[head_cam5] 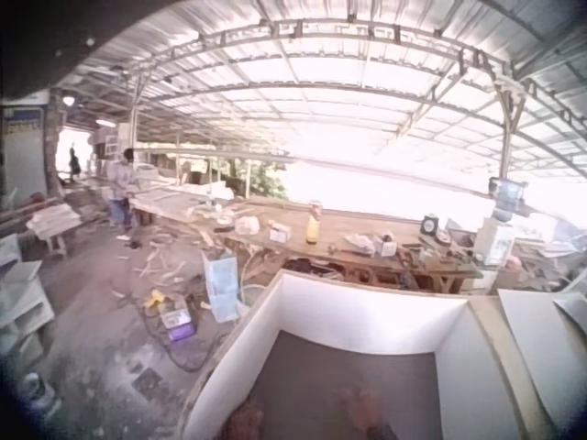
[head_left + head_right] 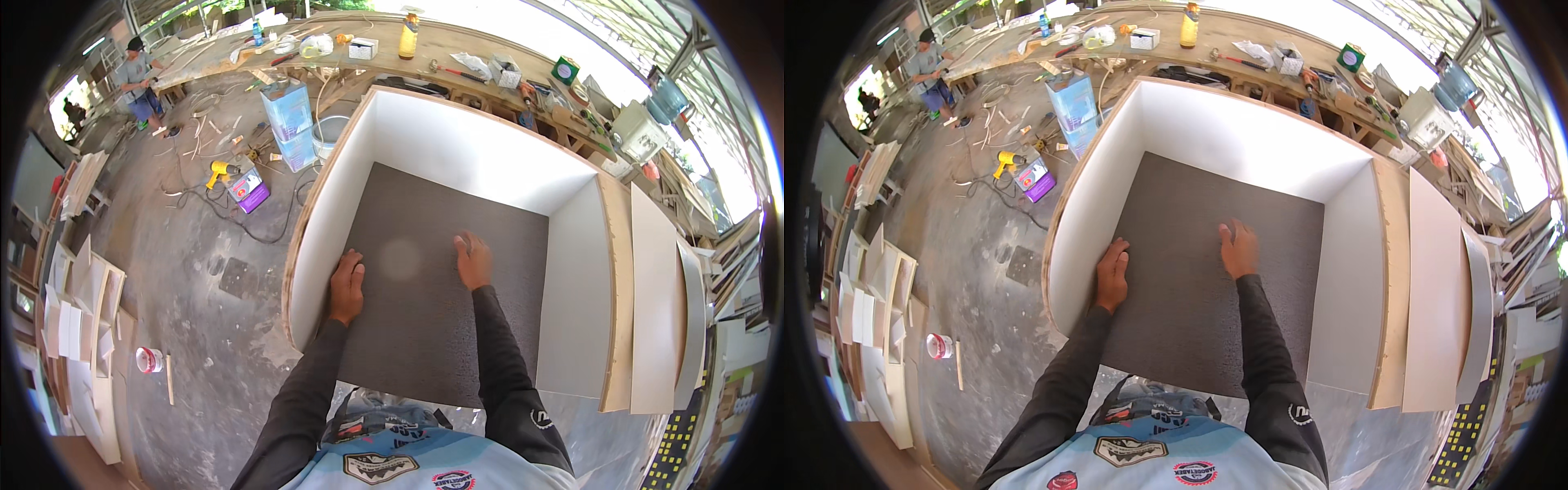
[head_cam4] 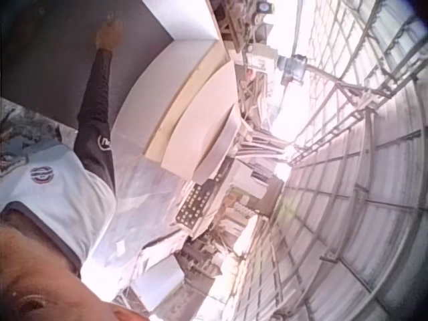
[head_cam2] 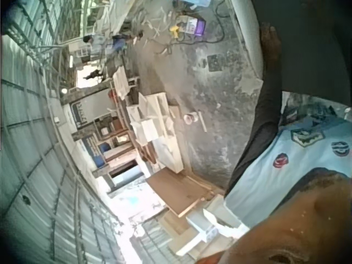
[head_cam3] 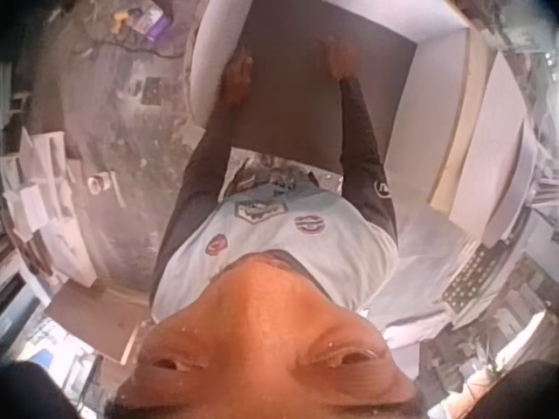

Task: The person places white and textured laminate panels into a wooden cabinet frame to check the fit. By hand, the person then gathers a small brush and a container of adhesive, applying the liquid to the edges of the cabinet and panels before re-inserting them into the frame.

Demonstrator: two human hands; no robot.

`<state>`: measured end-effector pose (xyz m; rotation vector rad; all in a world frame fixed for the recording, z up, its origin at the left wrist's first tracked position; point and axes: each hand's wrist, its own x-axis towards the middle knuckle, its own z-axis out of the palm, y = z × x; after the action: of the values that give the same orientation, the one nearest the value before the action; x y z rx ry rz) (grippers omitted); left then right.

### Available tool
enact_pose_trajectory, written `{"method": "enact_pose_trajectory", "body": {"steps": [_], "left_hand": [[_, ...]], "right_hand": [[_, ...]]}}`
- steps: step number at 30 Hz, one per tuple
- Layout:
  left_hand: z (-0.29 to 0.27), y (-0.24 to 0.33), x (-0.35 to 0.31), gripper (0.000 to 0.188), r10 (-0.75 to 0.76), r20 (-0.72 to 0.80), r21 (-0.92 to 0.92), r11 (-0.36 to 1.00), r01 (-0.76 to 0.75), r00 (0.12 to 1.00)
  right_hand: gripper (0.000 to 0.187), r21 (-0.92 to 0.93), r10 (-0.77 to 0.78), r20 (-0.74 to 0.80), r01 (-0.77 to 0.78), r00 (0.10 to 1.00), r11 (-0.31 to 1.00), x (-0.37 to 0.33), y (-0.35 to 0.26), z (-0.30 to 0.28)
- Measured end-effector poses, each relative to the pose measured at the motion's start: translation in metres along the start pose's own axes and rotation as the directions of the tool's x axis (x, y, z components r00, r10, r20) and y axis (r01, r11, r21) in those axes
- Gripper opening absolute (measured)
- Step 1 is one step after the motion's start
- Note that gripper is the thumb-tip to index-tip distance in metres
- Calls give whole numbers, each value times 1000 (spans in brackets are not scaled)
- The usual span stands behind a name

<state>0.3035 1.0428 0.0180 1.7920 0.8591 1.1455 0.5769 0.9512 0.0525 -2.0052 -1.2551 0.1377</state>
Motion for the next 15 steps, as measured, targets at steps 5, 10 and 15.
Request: {"method": "enact_pose_trajectory", "body": {"steps": [5, 10, 15], "left_hand": [[-3, 2, 0, 24, 37, 23, 121, 992, -40, 999], [-13, 10, -18, 45, 54, 249, 528, 830, -182, 967], [-65, 69, -131, 63, -204, 286, 728, 682, -74, 936]], "right_hand": [[47, -236, -383, 319, 464, 867, 854, 12, -28, 44], [64, -381, -335, 372, 471, 866, 795, 36, -61, 104], [68, -444, -272, 420, 458, 866, 770, 41, -48, 113]]}}
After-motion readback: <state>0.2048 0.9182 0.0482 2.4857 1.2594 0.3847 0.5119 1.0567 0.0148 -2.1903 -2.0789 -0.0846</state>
